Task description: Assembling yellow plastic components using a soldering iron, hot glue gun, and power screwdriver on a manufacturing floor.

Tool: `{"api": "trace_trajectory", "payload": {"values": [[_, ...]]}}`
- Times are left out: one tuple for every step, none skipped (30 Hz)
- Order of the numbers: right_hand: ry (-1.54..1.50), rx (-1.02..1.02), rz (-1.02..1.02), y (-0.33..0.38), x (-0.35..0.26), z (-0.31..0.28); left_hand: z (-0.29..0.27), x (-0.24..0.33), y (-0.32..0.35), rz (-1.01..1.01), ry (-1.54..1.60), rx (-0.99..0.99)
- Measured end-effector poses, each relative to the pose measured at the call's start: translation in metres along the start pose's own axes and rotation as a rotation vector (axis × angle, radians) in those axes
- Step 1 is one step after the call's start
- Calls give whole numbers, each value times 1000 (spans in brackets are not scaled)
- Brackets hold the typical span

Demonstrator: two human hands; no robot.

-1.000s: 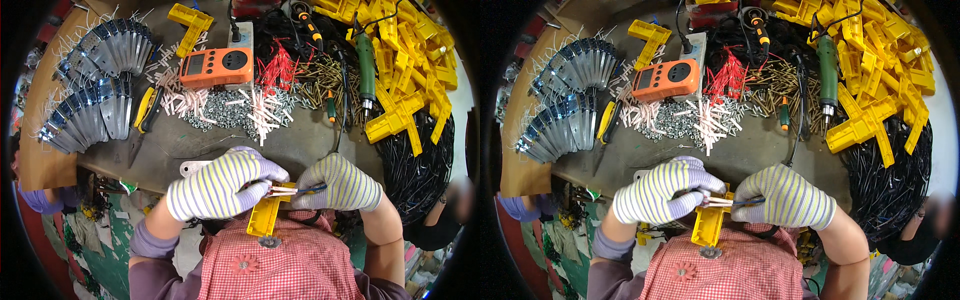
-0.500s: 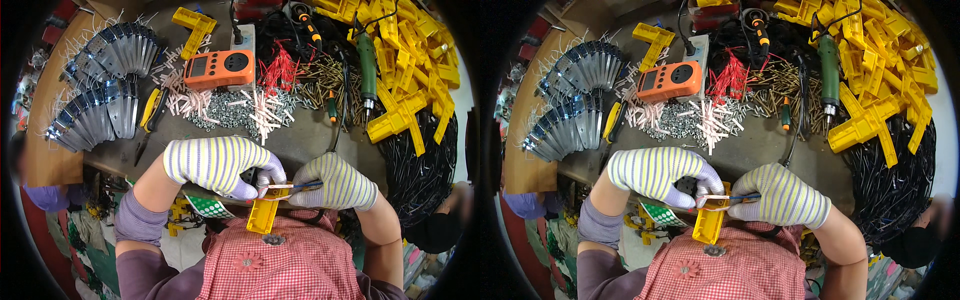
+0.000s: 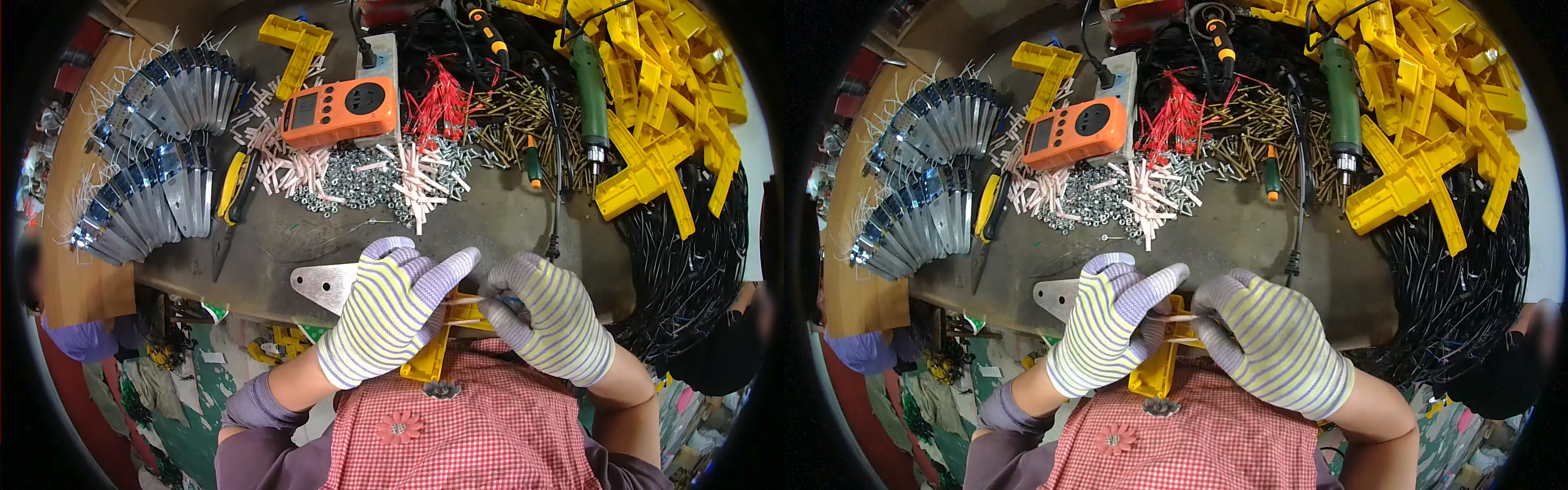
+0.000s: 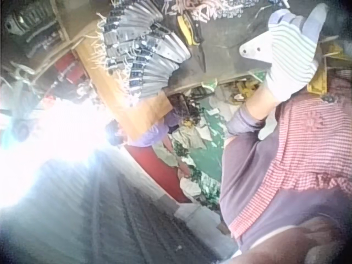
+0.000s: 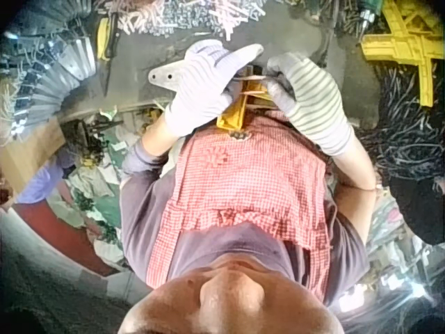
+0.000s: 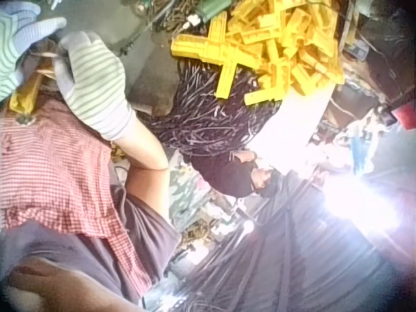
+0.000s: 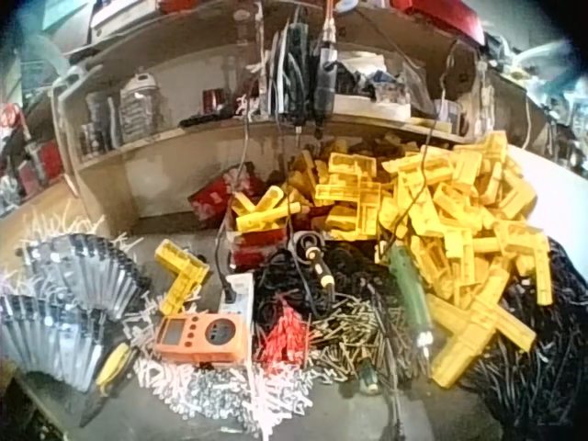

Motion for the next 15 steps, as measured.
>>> {"api": "trace_trajectory", "payload": {"values": [[1,0,1,1,0,1,1,-1,1,-30,33,-17],[-8,-21,43,3,1,2,2,-3,1,-60,65,-34],[-16,-42,86,5,3,3,1,-3,1,-40,54,-10],[-16,-43,86,6,4,5,1,-3,1,-40,55,-9],[43,-31,28,8,5,7,0,-3,1,-41,65,-24],[103,-20,-30,8,4,8,0,-2,1,-41,76,-38],[105,-20,-31,9,4,9,0,-3,1,-40,76,-36],[81,-42,-30,9,4,11,1,-3,2,-37,63,-26],[57,-64,-29,9,4,12,1,-4,2,-34,50,-15],[62,-62,-29,9,3,9,0,-3,2,-29,51,-12],[78,-102,-54,7,0,6,0,-3,3,-40,51,-23],[94,-143,-79,7,-2,4,0,-3,4,-51,51,-34],[105,-138,-78,6,2,0,-2,-1,3,-67,56,-67],[-69,4,-45,3,9,-9,-3,0,3,-57,58,-64],[-245,147,-14,-1,19,-18,-4,0,3,-60,56,-51]]}}
Point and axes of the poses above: each hand's wrist, its own y-axis away from the middle knuckle, its own z-axis out of the palm, x = y × z, the point moved 4 cm from there along -y, towards the middle knuckle, and after that the axes turned 13 degrees about -z, right-handed, at the moved point
